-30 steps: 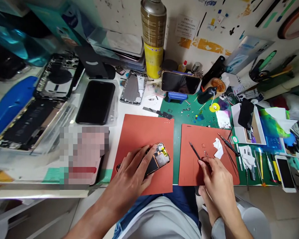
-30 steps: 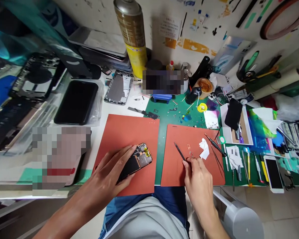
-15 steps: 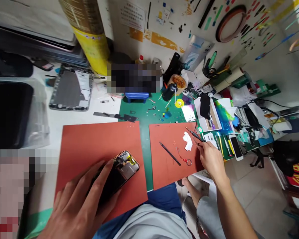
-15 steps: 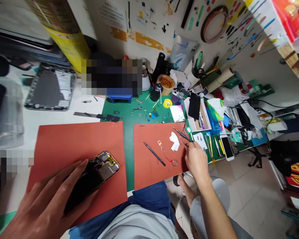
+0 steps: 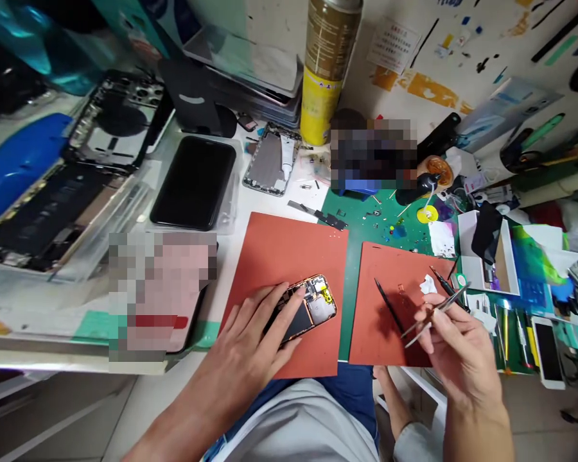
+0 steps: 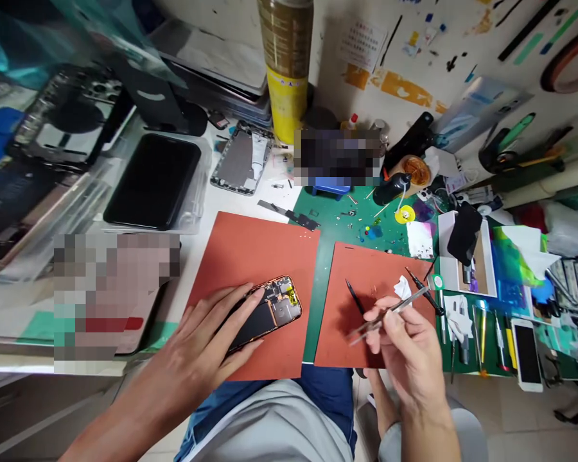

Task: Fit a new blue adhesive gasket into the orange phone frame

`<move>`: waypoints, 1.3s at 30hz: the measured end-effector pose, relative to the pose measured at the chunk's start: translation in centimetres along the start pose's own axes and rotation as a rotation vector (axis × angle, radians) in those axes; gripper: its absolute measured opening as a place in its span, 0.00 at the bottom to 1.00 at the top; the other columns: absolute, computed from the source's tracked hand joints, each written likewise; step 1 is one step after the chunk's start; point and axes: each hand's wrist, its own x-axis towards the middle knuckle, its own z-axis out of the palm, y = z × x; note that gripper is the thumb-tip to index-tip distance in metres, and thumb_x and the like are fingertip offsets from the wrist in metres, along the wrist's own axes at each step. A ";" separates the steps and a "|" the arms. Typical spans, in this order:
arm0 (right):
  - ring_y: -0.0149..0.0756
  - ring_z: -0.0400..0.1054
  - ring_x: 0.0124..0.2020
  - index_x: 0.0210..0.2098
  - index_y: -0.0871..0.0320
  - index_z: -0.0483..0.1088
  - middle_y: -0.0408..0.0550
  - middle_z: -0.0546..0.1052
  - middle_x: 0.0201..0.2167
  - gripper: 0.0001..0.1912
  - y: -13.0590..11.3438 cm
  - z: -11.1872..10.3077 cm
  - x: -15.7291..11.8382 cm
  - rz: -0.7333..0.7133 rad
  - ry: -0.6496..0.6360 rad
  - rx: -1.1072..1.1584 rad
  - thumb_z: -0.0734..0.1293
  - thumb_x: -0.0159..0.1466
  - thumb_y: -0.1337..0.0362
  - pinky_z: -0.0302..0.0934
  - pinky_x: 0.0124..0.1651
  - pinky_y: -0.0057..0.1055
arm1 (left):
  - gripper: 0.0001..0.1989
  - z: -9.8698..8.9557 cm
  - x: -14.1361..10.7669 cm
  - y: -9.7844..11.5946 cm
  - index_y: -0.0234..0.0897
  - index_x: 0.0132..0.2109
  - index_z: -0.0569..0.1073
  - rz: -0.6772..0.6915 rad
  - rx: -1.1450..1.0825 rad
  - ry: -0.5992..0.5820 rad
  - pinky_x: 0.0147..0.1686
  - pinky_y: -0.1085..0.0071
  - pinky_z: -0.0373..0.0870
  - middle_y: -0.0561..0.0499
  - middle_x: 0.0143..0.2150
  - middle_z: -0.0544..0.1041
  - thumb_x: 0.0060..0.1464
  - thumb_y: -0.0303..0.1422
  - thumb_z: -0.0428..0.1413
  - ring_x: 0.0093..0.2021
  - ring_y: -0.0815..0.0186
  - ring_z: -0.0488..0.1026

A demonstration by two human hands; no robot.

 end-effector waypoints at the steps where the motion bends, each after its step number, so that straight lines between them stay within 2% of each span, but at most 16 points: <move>1: 0.32 0.71 0.21 0.44 0.54 0.84 0.50 0.85 0.33 0.15 0.5 1.2 0.0 0.000 -0.034 0.044 0.82 0.63 0.54 0.68 0.25 0.30 | 0.35 0.0 0.0 0.0 0.41 0.81 0.50 0.003 0.001 0.008 0.59 0.49 0.76 0.36 0.67 0.76 0.74 0.35 0.53 0.63 0.45 0.75; 3: 0.35 0.76 0.25 0.40 0.53 0.83 0.52 0.87 0.38 0.12 1.4 3.4 0.2 -0.028 -0.069 0.098 0.80 0.65 0.53 0.74 0.31 0.35 | 0.36 0.0 0.1 -0.1 0.39 0.81 0.51 0.012 0.007 0.016 0.58 0.48 0.76 0.35 0.66 0.77 0.74 0.35 0.54 0.62 0.44 0.76; 6: 0.42 0.82 0.33 0.42 0.52 0.82 0.53 0.88 0.43 0.12 2.5 5.7 0.5 -0.081 -0.038 0.110 0.78 0.68 0.51 0.78 0.36 0.39 | 0.36 0.1 0.0 -0.1 0.36 0.80 0.53 0.025 0.027 0.012 0.57 0.48 0.76 0.34 0.66 0.77 0.73 0.35 0.55 0.61 0.43 0.76; 9: 0.42 0.84 0.35 0.47 0.52 0.80 0.51 0.88 0.42 0.12 3.4 7.2 0.5 -0.118 0.036 0.106 0.77 0.70 0.53 0.80 0.39 0.39 | 0.36 0.1 -0.3 -0.2 0.38 0.80 0.53 0.015 0.022 0.024 0.60 0.50 0.74 0.35 0.68 0.76 0.72 0.34 0.56 0.64 0.44 0.75; 12: 0.41 0.85 0.37 0.46 0.53 0.80 0.49 0.88 0.42 0.09 4.6 8.0 0.0 -0.180 0.074 0.064 0.78 0.69 0.59 0.81 0.42 0.37 | 0.37 0.0 -0.6 -0.2 0.38 0.80 0.54 0.029 -0.011 0.022 0.65 0.51 0.70 0.35 0.71 0.73 0.71 0.32 0.58 0.68 0.45 0.73; 15: 0.41 0.87 0.42 0.45 0.53 0.78 0.46 0.89 0.41 0.04 6.0 8.7 -0.9 -0.320 0.087 -0.023 0.75 0.72 0.65 0.82 0.49 0.38 | 0.37 -0.1 -0.5 -0.3 0.36 0.80 0.56 0.029 -0.039 0.010 0.65 0.51 0.69 0.34 0.72 0.72 0.71 0.32 0.59 0.68 0.44 0.72; 18: 0.41 0.87 0.45 0.48 0.53 0.77 0.46 0.89 0.44 0.07 7.0 9.3 -1.3 -0.506 0.051 -0.088 0.71 0.74 0.72 0.84 0.51 0.40 | 0.36 -0.2 -0.4 -0.4 0.36 0.79 0.57 0.018 -0.063 -0.005 0.66 0.52 0.68 0.35 0.72 0.72 0.70 0.29 0.59 0.69 0.46 0.71; 20: 0.40 0.87 0.46 0.50 0.54 0.77 0.46 0.89 0.46 0.10 7.3 9.7 -1.4 -0.575 0.025 -0.101 0.69 0.74 0.74 0.84 0.52 0.40 | 0.36 -0.2 -0.3 -0.4 0.36 0.79 0.57 0.022 -0.077 -0.019 0.67 0.52 0.66 0.34 0.73 0.71 0.70 0.28 0.59 0.70 0.46 0.69; 24: 0.39 0.87 0.47 0.51 0.55 0.77 0.46 0.88 0.46 0.12 7.4 10.1 -1.2 -0.592 0.028 -0.123 0.70 0.73 0.76 0.84 0.53 0.37 | 0.36 -0.2 -0.4 -0.5 0.35 0.80 0.57 0.019 -0.096 -0.034 0.67 0.52 0.65 0.34 0.73 0.70 0.71 0.29 0.59 0.71 0.46 0.68; 39: 0.40 0.87 0.47 0.52 0.56 0.76 0.47 0.88 0.47 0.15 7.3 10.1 -1.1 -0.583 -0.016 -0.160 0.69 0.73 0.79 0.84 0.54 0.40 | 0.36 -0.1 -0.4 -0.7 0.32 0.79 0.58 0.033 -0.102 -0.034 0.67 0.50 0.65 0.32 0.73 0.69 0.69 0.26 0.60 0.71 0.44 0.67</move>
